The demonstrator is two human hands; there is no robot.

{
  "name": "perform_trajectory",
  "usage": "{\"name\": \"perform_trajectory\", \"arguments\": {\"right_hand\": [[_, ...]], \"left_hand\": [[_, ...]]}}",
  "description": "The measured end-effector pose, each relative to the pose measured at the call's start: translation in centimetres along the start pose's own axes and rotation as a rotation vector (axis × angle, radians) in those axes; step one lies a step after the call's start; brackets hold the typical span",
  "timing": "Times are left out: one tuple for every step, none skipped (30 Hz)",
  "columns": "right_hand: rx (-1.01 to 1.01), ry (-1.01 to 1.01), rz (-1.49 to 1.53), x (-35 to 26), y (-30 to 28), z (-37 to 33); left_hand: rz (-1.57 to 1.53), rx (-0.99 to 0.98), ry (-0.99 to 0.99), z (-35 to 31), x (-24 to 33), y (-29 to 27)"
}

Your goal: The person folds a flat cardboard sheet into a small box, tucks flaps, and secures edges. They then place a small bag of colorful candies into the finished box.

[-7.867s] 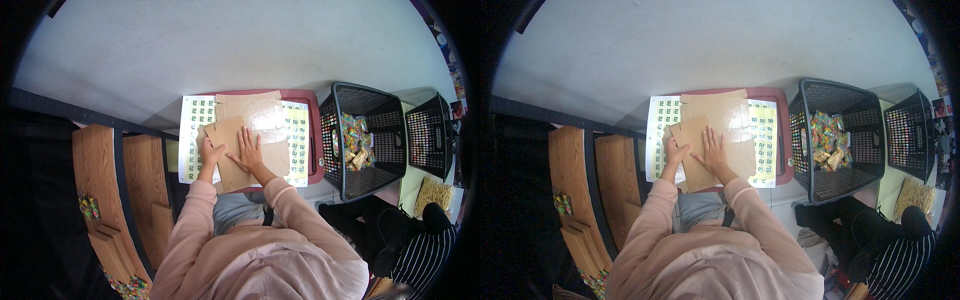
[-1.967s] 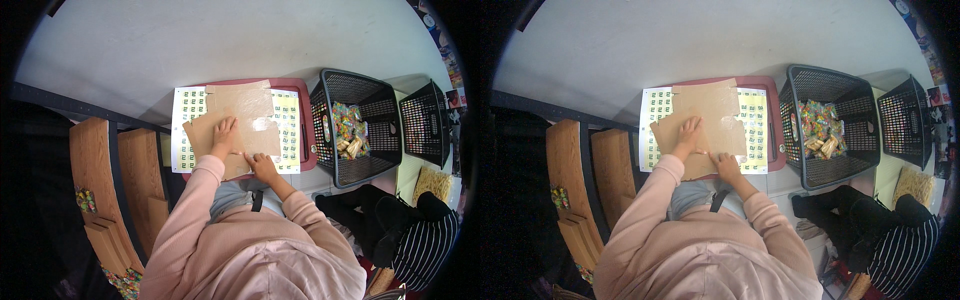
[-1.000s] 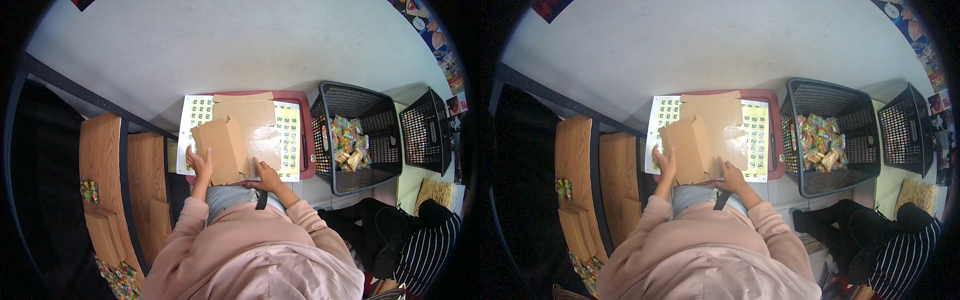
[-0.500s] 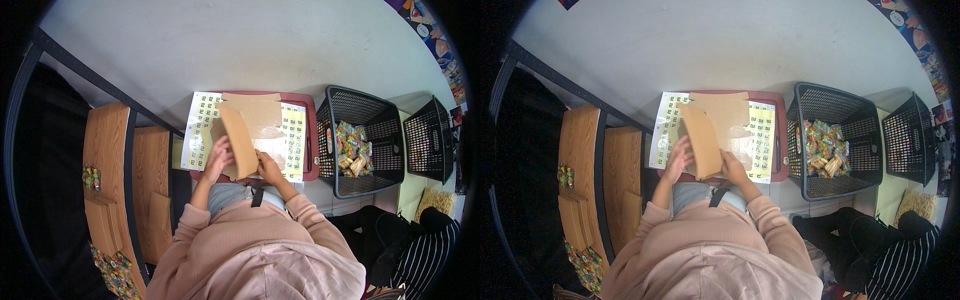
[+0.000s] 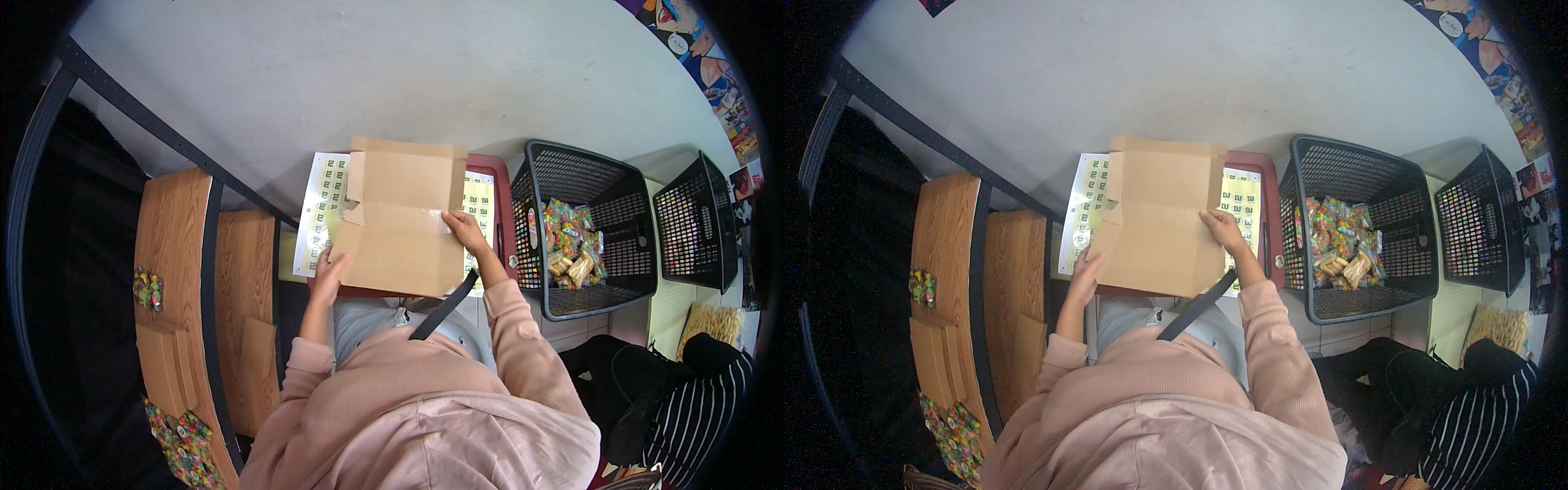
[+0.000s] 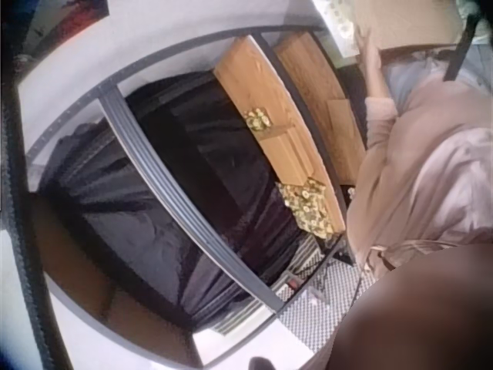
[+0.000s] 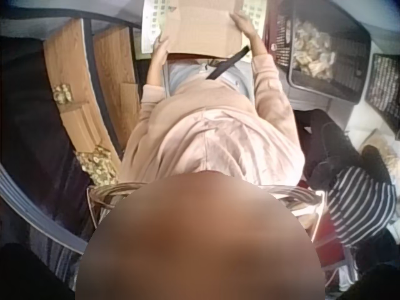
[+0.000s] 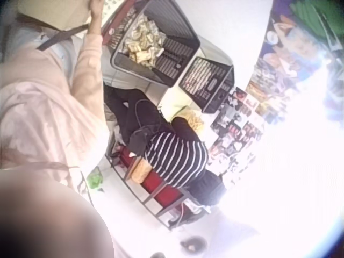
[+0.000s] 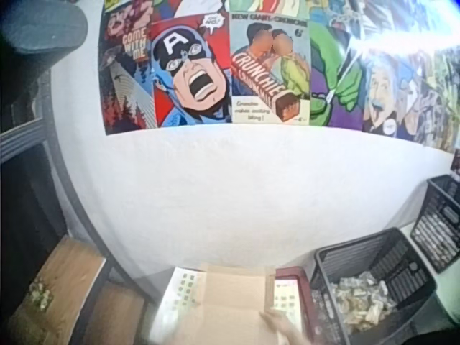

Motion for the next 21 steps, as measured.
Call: {"name": "perform_trajectory", "arguments": {"right_hand": [[0.026, -0.110, -0.054, -1.3, 0.2, 0.5], [0.151, -0.116, -0.232, -1.8, -0.7, 0.8], [0.269, -0.169, -0.322, -2.7, -0.9, 0.2], [0.390, -0.221, -0.417, -3.8, -1.2, -0.9], [0.429, -0.294, -0.544, -3.8, -1.3, -1.7], [0.476, -0.368, -0.674, -3.5, -1.6, -3.1], [0.515, -0.444, -0.802, -3.5, -1.4, -4.7], [0.483, -0.388, -0.830, -2.1, -1.5, -5.6], [0.449, -0.331, -0.858, -1.2, -1.0, -7.0], [0.407, -0.277, -0.884, -0.7, -0.1, -8.3], [0.357, -0.223, -0.876, -0.6, 1.1, -9.6], [0.303, -0.171, -0.866, -0.7, 2.5, -11.0], [0.261, -0.118, -0.853, -0.3, 3.0, -11.9], [0.258, -0.110, -0.769, 0.7, 2.6, -12.3], [0.260, -0.104, -0.683, 2.1, 1.9, -12.2], [0.267, -0.096, -0.596, 3.5, 1.0, -12.0], [0.294, -0.149, -0.474, 4.3, 0.1, -11.5], [0.298, -0.149, -0.367, 4.2, 0.0, -11.4], [0.301, -0.149, -0.263, 2.9, 0.3, -11.4], [0.303, -0.149, -0.159, 2.2, 0.6, -11.3], [0.339, -0.157, -0.057, 2.0, 0.3, -11.5]], "left_hand": [[-0.014, -0.017, 0.038, 0.2, -1.0, 0.1], [0.039, 0.025, 0.045, 0.4, -2.4, -0.2], [0.091, 0.066, 0.048, 0.9, -4.1, -0.5], [0.137, 0.102, 0.049, 1.0, -5.5, -0.6], [0.243, 0.147, 0.059, 1.1, -6.7, -1.0], [0.307, 0.161, 0.091, 1.3, -7.3, -0.9], [0.372, 0.180, 0.124, 1.1, -7.4, -0.9], [0.438, 0.198, 0.157, 1.1, -7.5, -0.8], [0.429, 0.201, 0.165, 0.9, -7.5, -0.6], [0.418, 0.212, 0.173, 0.4, -7.1, -0.5], [0.407, 0.223, 0.185, 0.0, -6.5, -0.5], [0.404, 0.228, 0.191, -0.3, -6.2, -0.6], [0.403, 0.223, 0.200, -0.4, -5.8, -0.5], [0.402, 0.219, 0.208, -0.5, -5.5, -0.3], [0.425, 0.216, 0.250, -0.8, -4.5, 0.1], [0.448, 0.209, 0.292, -1.0, -3.5, 0.7], [0.471, 0.202, 0.334, -1.3, -2.5, 1.3], [0.468, 0.201, 0.360, -1.8, -2.0, 1.2], [0.461, 0.201, 0.387, -2.1, -1.5, 1.2], [0.455, 0.201, 0.414, -2.4, -0.9, 1.1], [0.421, 0.181, 0.420, -2.5, -0.3, 1.4]]}}
Point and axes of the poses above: each hand's wrist, its own z-axis towards the middle knuckle, its own y-axis out of the palm, x = y × z, the point moved 10 cm from there along z, towards the middle knuckle, and after that the axes turned 15 degrees about z, right-handed, at the moved point
